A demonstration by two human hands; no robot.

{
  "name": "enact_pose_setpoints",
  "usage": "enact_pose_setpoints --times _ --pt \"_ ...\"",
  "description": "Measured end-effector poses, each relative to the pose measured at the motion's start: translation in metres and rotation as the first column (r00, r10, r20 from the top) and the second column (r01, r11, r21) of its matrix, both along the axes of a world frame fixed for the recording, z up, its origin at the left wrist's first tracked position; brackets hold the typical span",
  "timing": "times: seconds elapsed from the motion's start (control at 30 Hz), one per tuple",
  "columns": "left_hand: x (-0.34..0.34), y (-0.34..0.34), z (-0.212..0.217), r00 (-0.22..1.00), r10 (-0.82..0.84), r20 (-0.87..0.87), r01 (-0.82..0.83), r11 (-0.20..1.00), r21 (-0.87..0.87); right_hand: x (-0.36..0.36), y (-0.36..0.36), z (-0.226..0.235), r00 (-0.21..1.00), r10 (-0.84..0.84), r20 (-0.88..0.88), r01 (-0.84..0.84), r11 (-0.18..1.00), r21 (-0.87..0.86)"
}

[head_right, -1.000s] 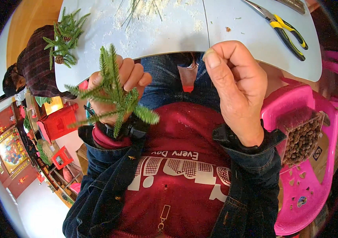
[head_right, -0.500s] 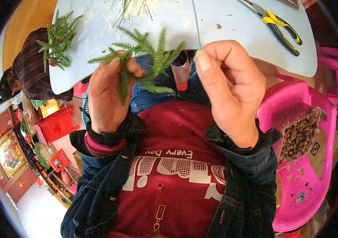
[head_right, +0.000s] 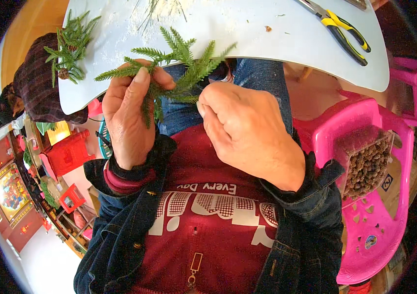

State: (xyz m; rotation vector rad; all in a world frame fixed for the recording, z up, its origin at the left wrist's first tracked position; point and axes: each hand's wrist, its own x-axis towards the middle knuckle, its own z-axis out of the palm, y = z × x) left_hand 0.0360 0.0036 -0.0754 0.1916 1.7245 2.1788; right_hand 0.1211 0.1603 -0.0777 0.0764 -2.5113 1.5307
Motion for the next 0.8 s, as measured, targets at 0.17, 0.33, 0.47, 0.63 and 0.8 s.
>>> enact_pose_setpoints --times 0.17,0.33,0.47,0.63,0.8 --pt "0.003 0.000 0.000 1.000 0.006 -0.023 -0.006 1.000 0.001 -0.003 -0.004 -0.006 1.000 -0.010 0.000 0.010 1.000 0.015" --pt "0.007 0.001 0.001 1.000 0.006 -0.012 -0.006 1.000 -0.013 -0.010 -0.011 -0.005 0.999 -0.047 -0.020 0.047 0.999 -0.005" --pt "0.009 0.001 -0.001 1.000 0.010 -0.001 -0.010 1.000 -0.016 -0.017 -0.016 -0.003 0.996 -0.089 -0.029 0.089 0.996 0.008" --pt "0.009 0.002 0.000 0.999 0.032 0.041 -0.029 0.997 -0.072 -0.022 -0.020 -0.003 0.992 -0.119 -0.052 0.122 0.991 0.055" --pt "0.007 -0.003 -0.004 0.992 0.017 0.121 -0.009 0.998 -0.067 -0.025 -0.021 -0.007 0.988 -0.110 -0.104 0.123 0.985 0.125"
